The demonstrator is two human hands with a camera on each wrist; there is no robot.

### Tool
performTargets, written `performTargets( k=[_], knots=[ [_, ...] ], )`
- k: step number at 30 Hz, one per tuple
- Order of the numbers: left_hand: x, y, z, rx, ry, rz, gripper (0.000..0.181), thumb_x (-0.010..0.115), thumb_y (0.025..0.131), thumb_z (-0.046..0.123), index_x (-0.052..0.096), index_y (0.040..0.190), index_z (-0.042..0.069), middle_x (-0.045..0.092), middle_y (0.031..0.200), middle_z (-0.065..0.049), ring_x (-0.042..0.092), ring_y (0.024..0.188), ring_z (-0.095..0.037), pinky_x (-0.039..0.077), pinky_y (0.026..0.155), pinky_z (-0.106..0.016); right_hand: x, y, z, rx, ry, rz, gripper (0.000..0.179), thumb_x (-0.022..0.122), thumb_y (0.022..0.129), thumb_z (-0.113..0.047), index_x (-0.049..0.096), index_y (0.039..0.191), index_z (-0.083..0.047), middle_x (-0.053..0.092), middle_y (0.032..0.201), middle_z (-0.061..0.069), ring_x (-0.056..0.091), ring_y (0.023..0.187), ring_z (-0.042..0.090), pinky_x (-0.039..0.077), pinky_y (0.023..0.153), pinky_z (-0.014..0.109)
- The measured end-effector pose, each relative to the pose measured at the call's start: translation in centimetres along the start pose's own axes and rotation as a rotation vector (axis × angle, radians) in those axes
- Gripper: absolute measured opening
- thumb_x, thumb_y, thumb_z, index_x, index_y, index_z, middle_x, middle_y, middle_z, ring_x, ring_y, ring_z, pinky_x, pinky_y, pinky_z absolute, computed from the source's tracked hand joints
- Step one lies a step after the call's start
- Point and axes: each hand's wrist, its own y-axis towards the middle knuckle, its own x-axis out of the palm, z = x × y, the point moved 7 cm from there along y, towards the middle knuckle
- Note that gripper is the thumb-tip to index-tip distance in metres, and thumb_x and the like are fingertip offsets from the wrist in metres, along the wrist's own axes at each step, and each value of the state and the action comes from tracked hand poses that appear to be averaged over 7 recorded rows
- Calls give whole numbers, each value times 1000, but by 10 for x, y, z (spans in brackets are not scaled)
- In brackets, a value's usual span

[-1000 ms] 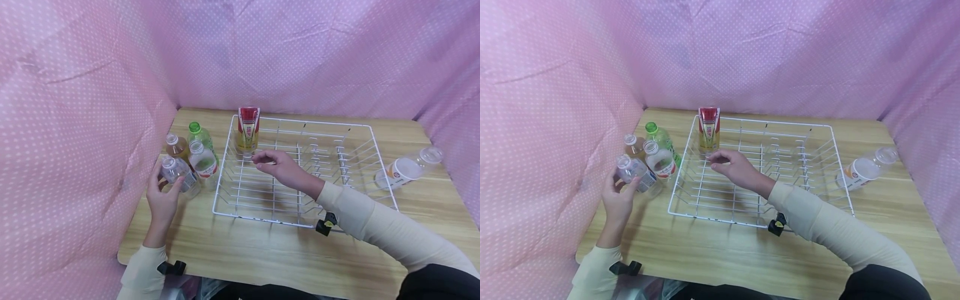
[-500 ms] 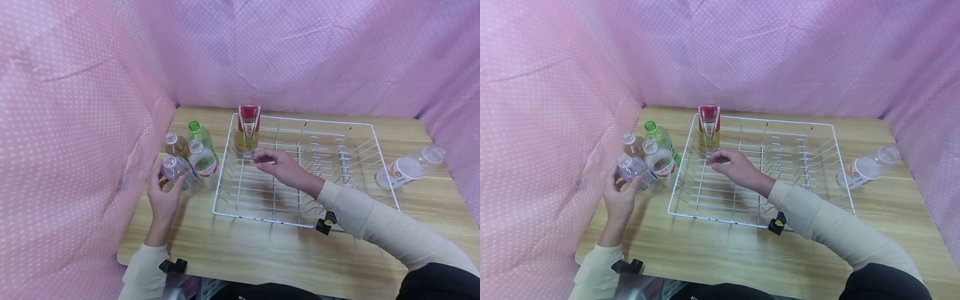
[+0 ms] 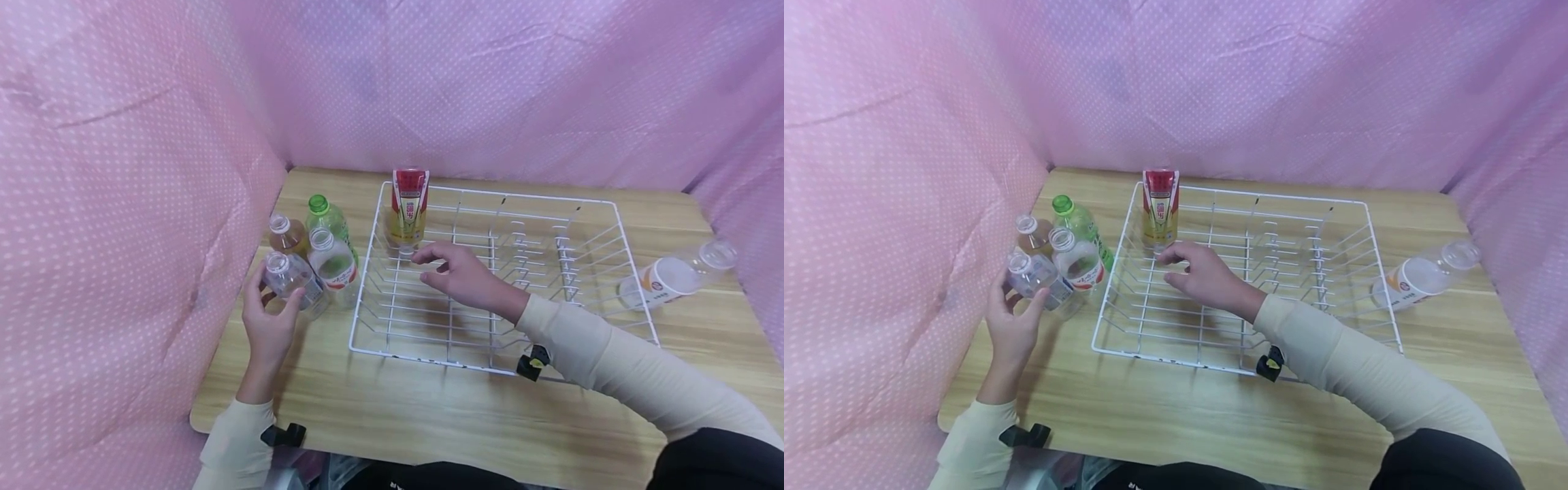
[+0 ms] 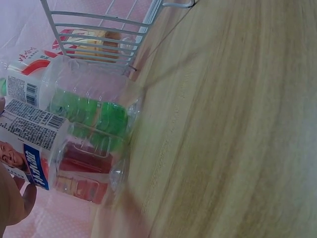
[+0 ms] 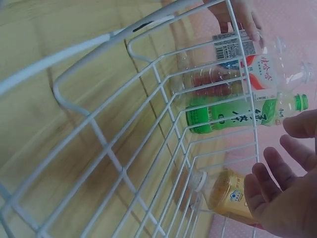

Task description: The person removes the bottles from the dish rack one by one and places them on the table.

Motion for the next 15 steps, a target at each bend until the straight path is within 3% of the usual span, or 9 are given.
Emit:
performTargets(
  k=[3,6,11,15],
  knots=[
    [0,1,-1,18,5,-3,71,74,81,-10,40,144,-15,50,136,-31,49,119,-30,43,97,-29,-2,2,-4,-37,-120,-7,32,69,94,-9,65,125,-7,63,132,7,56,124,29,50,99,49],
    [0,3,-12,36,14,-8,74,75,80,-10,39,145,-14,50,138,-30,48,122,-33,42,97,-30,-5,4,-12,-110,-304,-18,35,73,91,-9,66,125,-8,62,132,10,56,124,30,49,102,50],
    [-1,4,-33,28,35,-32,82,79,80,-5,37,150,-5,49,144,-20,46,127,-29,42,98,-30,-10,11,-29,-369,-757,-11,42,72,86,-4,66,127,-8,61,125,13,55,118,32,48,100,48],
    [-2,1,-38,15,67,-70,89,81,81,1,30,154,-3,41,152,-15,41,134,-28,40,103,-36,-11,22,-30,-540,-1074,15,52,71,82,-2,62,133,-9,56,132,18,48,126,37,44,102,54]
  ],
)
